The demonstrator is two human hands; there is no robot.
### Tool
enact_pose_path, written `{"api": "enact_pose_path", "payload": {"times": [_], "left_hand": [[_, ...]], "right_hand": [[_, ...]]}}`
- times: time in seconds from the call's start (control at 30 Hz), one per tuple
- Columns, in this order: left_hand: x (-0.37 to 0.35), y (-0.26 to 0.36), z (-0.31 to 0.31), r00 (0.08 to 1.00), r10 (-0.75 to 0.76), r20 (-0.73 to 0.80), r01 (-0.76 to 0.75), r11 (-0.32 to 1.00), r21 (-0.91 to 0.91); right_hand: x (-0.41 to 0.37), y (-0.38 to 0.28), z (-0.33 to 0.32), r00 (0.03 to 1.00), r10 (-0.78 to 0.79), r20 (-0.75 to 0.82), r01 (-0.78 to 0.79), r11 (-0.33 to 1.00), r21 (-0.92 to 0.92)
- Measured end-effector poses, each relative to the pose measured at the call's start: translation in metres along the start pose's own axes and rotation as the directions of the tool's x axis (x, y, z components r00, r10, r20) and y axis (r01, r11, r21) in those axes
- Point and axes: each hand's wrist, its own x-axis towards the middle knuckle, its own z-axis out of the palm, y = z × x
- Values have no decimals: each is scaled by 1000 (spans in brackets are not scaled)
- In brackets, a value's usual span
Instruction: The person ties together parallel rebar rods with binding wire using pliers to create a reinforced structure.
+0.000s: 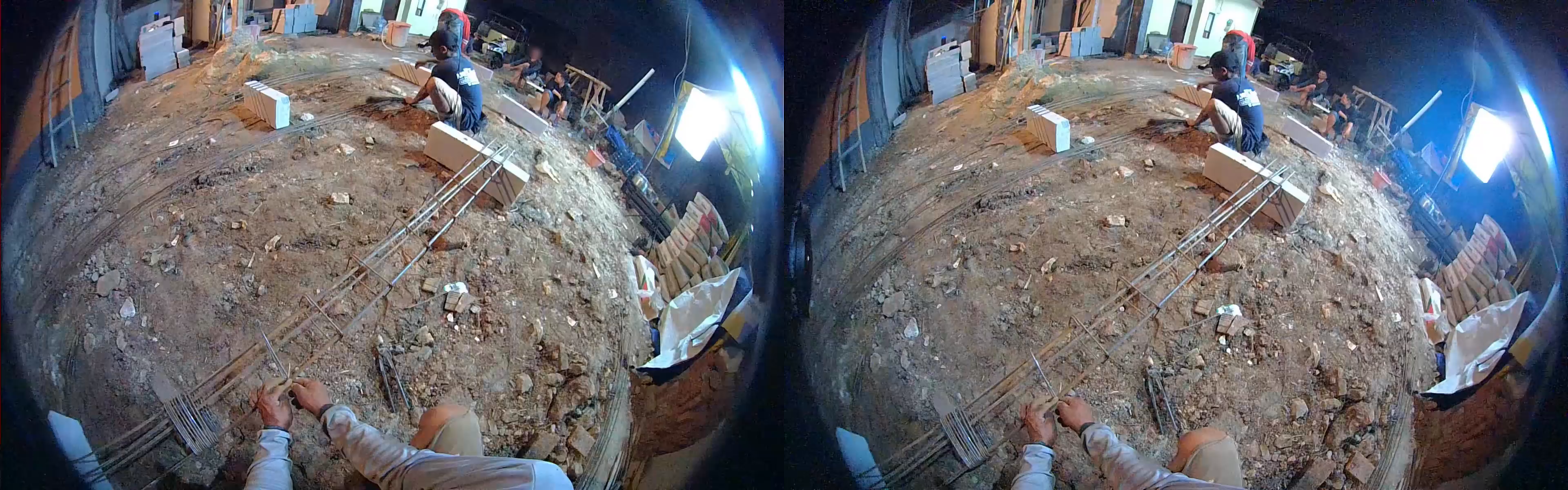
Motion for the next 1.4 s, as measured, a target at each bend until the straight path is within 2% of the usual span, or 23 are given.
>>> {"api": "enact_pose_path", "payload": {"times": [0.13,0.17,0.27,0.43,0.5,0.57,0.6,0.67,0.7,0.73,0.77,0.8,0.83,0.9,0.93,1.03,1.13,1.2,1.23,1.27,1.3,1.37,1.4], "left_hand": [[4,-2,4,998,-57,38,56,998,37],[4,-7,8,997,-61,38,59,998,36],[5,-22,14,982,-183,49,189,932,-308],[37,1,-12,890,-367,271,381,925,2],[45,-4,-12,805,-364,468,341,930,137],[46,-20,-6,776,-322,542,328,940,89],[43,-20,-6,786,-306,538,341,939,38],[38,-14,-4,828,-341,446,349,935,68],[32,-27,10,849,-322,420,343,939,27],[30,-31,14,851,-314,420,341,940,12],[41,-8,-7,773,-387,503,342,922,183],[32,-24,9,809,-375,452,365,924,113],[32,-17,2,838,-333,432,349,936,44],[33,-3,-12,863,-332,379,348,937,29],[35,-12,-8,858,-350,375,365,930,33],[32,-25,8,879,-224,421,257,966,-22],[38,-20,-1,838,-325,439,334,941,59],[39,-19,2,825,-336,454,355,934,44],[39,-19,4,810,-342,477,372,927,32],[39,-7,-9,777,-368,510,402,915,48],[38,-5,-9,780,-369,505,402,915,49],[31,-1,-5,784,-427,451,440,894,80],[28,-5,5,781,-476,405,476,873,109]], "right_hand": [[11,9,2,1000,5,-27,-8,994,-111],[21,14,5,995,-55,-80,29,954,-298],[30,30,16,973,-165,-161,57,848,-526],[36,38,21,950,-234,-204,61,784,-618],[19,12,9,944,-157,-290,-14,859,-512],[8,-7,7,956,292,18,-293,951,99],[20,9,10,980,200,3,-198,972,-130],[73,86,23,997,49,-58,-63,964,-259],[27,37,14,989,54,-134,-80,977,-199],[70,108,19,949,-247,-197,83,797,-599],[47,99,23,863,-338,-375,89,833,-545],[-6,31,13,973,72,-221,-103,986,-133],[-32,7,10,988,41,-149,-71,977,-201],[-39,21,13,875,-452,-177,263,748,-610],[-37,10,13,881,-447,-159,267,745,-611],[-16,-33,1,939,-273,211,306,378,-874],[10,-39,-26,878,-395,271,416,347,-841],[25,-22,-36,879,-476,-17,275,538,-796],[39,7,-39,879,-477,-16,277,538,-796],[55,50,-42,951,-222,213,300,514,-804],[59,74,-45,909,62,413,331,495,-803],[-14,27,-6,960,236,150,-171,920,-352],[-16,31,-9,959,249,131,-191,918,-348]]}}
